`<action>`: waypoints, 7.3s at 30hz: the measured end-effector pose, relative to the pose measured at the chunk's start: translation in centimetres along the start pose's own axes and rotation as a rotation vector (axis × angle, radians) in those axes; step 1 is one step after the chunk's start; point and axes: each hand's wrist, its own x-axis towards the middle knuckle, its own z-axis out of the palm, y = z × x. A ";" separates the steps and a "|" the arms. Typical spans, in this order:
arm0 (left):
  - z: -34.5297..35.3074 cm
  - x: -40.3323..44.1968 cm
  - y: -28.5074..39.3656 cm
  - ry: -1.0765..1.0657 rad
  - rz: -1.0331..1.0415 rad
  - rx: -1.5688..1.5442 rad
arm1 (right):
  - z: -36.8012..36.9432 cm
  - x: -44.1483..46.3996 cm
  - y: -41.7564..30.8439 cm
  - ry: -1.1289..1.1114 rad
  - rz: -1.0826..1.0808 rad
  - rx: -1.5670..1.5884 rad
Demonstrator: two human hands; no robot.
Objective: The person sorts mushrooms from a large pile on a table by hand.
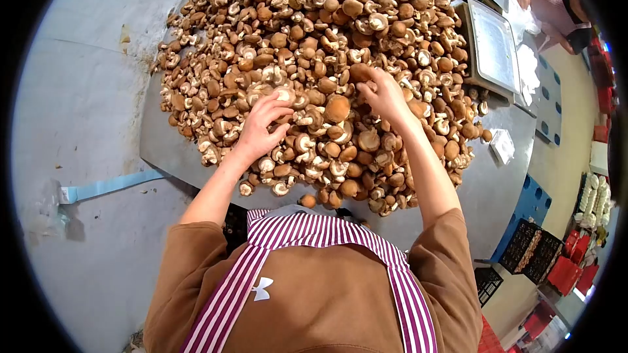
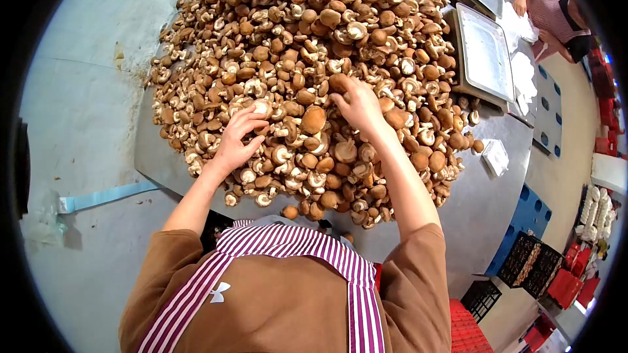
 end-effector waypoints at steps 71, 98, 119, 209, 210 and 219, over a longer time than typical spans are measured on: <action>4.0 18.4 -2.1 -0.006 -0.141 0.172 | -1.6 -11.0 -2.1 0.288 0.165 0.157; 0.7 8.4 2.6 -0.111 -0.522 -1.322 | 0.9 -7.2 -0.8 0.236 0.043 0.281; 2.7 1.0 4.0 0.202 -0.569 -1.308 | 2.5 4.8 1.9 0.074 0.318 0.392; 2.5 -5.6 2.7 -0.143 -0.533 -1.976 | 10.2 13.3 -4.6 -0.171 0.174 -0.193; 2.7 -6.1 2.3 -0.132 -0.523 -1.970 | 11.9 13.8 -4.8 -0.180 0.235 -0.219; 3.8 -9.2 -0.5 -0.273 -0.574 -1.977 | 11.5 6.3 -11.8 -0.411 0.008 -0.109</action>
